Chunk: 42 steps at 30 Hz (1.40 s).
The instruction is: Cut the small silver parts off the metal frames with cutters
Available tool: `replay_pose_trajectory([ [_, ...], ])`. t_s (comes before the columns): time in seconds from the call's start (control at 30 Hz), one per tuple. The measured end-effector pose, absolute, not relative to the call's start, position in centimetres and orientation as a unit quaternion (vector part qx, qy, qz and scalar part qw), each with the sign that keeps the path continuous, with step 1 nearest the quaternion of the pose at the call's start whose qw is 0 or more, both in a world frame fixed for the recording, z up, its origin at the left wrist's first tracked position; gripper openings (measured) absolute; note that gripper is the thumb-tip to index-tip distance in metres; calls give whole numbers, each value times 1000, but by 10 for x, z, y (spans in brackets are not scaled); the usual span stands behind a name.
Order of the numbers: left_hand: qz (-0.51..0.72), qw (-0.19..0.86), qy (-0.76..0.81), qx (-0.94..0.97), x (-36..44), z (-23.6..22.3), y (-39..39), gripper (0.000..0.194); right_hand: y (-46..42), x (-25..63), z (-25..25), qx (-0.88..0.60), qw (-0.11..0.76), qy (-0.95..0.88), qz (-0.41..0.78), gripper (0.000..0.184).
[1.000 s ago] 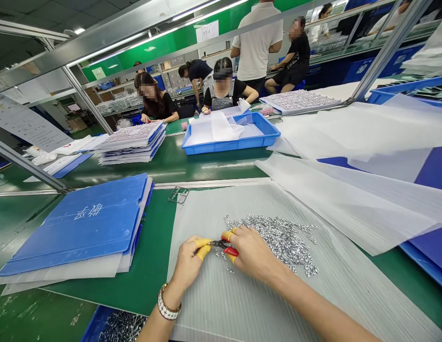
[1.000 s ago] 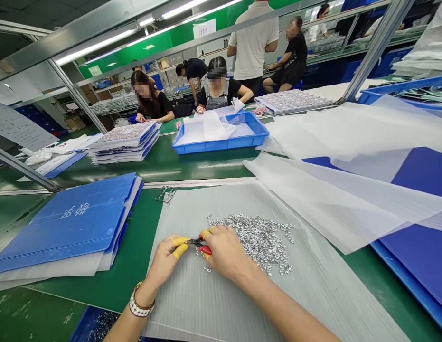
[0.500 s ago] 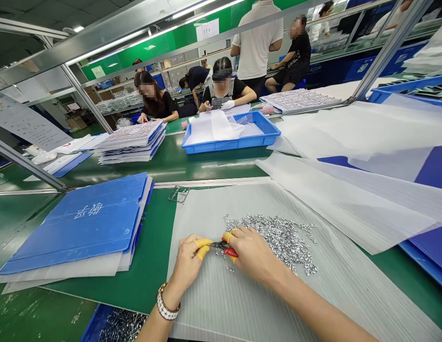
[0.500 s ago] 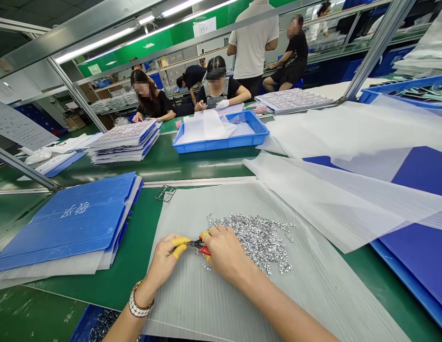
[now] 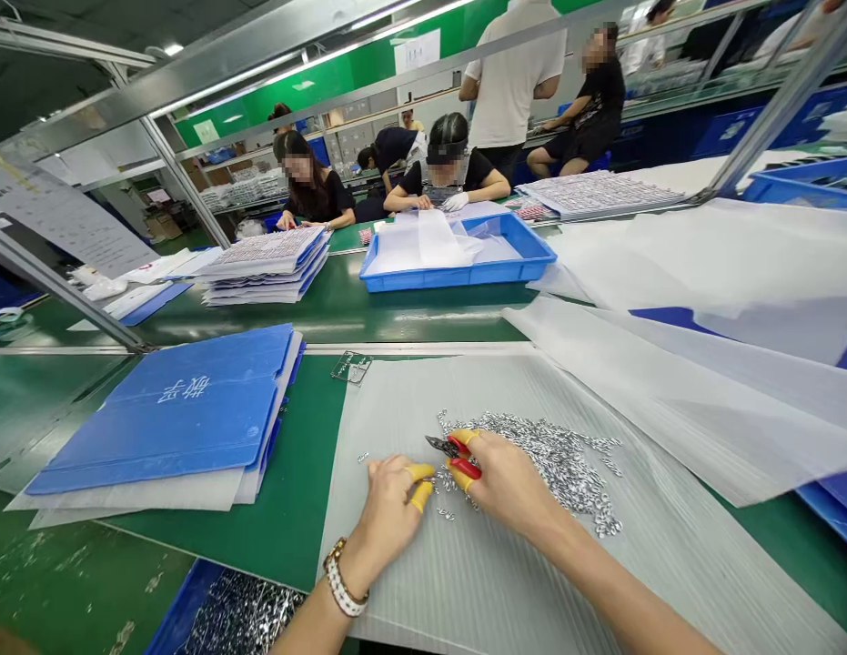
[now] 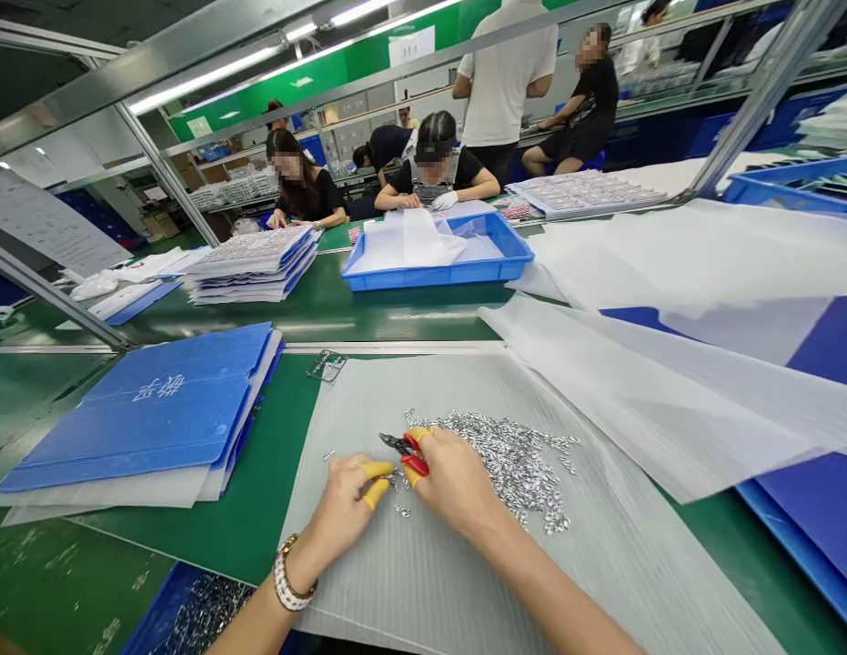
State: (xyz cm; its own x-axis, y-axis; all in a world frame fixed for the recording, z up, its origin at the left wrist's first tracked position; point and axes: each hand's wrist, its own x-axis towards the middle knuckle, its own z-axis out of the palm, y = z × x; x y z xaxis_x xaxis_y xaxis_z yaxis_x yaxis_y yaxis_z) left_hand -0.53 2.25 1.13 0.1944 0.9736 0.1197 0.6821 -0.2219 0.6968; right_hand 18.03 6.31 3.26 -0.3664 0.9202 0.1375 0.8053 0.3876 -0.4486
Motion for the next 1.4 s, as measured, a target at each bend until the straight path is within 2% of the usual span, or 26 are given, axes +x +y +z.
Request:
replay_pose_trajectory([
  [0.2,297,171,626,700,-57,10,24,19,62,172,36,-529,156,-804,221,20],
  [0.37,267,124,673,678,-102,1,32,16,68,133,35,-452,139,-844,254,22],
  [0.5,251,118,676,683,-97,-10,32,18,74,96,25,-411,94,-875,237,23],
  [0.83,232,89,700,669,-90,-15,31,16,71,67,1,-476,54,-861,169,19],
  [1.13,215,80,676,700,-91,-16,27,32,66,72,2,-406,43,-905,123,30],
  [1.3,207,81,665,713,-93,-13,28,16,75,86,18,-415,72,-886,192,24],
  [1.4,209,87,659,717,-95,-11,29,12,74,100,29,-406,53,-890,200,20],
])
